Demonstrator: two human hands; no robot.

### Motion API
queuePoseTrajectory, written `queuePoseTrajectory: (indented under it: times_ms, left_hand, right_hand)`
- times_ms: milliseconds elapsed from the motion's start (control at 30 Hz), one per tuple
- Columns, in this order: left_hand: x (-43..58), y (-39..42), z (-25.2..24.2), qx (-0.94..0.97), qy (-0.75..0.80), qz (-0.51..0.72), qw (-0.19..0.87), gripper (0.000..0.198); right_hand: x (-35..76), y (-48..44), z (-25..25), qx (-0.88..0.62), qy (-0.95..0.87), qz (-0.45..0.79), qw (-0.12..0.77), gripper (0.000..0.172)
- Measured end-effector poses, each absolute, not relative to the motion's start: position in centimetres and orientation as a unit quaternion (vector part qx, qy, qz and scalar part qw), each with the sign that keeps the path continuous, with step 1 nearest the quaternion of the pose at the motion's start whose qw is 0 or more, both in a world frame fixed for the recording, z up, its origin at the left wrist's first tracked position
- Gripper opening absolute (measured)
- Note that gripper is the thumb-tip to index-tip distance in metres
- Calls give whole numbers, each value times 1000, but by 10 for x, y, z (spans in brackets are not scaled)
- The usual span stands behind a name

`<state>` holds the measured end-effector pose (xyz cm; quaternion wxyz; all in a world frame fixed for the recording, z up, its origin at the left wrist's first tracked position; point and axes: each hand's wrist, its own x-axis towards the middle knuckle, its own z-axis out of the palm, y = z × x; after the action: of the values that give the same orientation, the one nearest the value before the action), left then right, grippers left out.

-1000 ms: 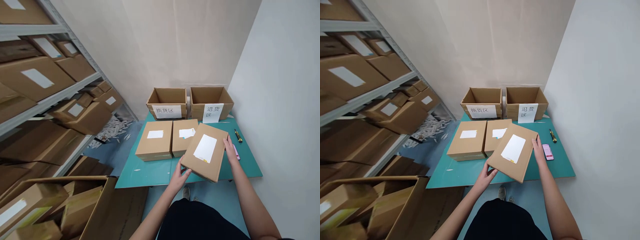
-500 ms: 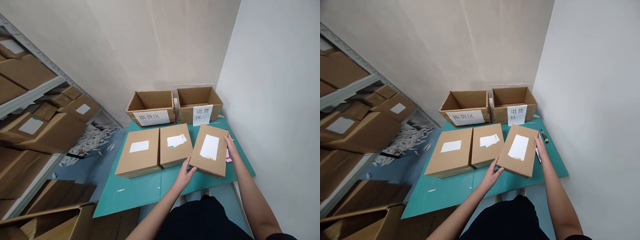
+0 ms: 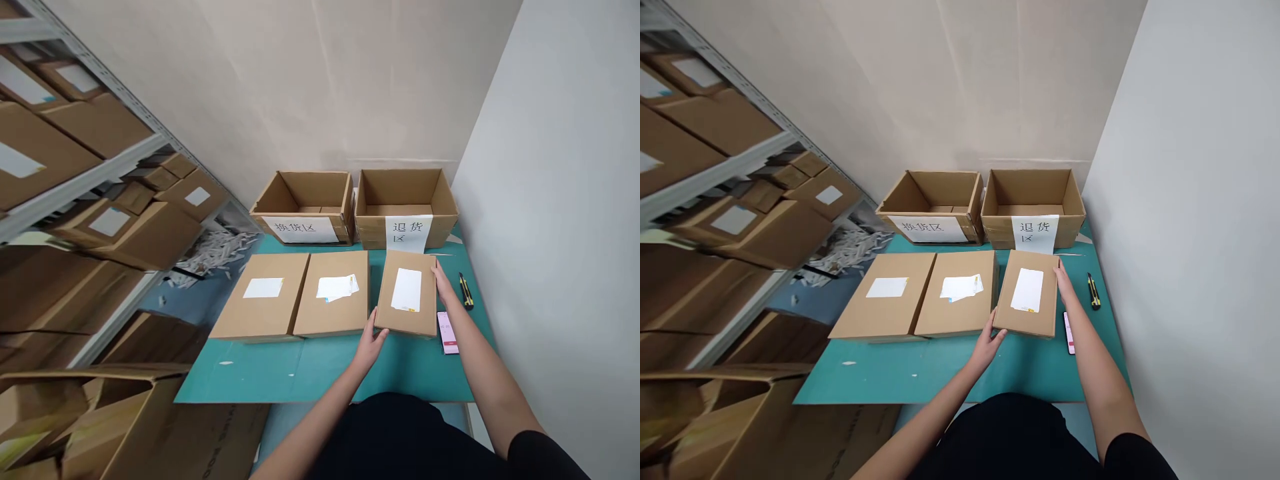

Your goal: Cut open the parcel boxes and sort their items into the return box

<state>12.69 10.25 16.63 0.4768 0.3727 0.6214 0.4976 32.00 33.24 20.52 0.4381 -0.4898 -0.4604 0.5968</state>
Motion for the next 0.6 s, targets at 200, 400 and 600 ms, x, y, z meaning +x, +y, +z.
queuePoseTrajectory:
  times_ms: [200, 400, 600]
  left_hand:
    - [136, 114, 147, 346, 634, 503, 474, 81]
    - [145, 118, 126, 319, 642, 507, 479, 84]
    - [150, 114, 107, 308, 634, 504, 498, 86]
  right_hand:
    - [312, 357, 173, -471, -442, 648, 403, 67]
    - [308, 366, 143, -482, -427, 658, 391, 66]
    - [305, 364, 121, -493, -421, 660, 379, 66]
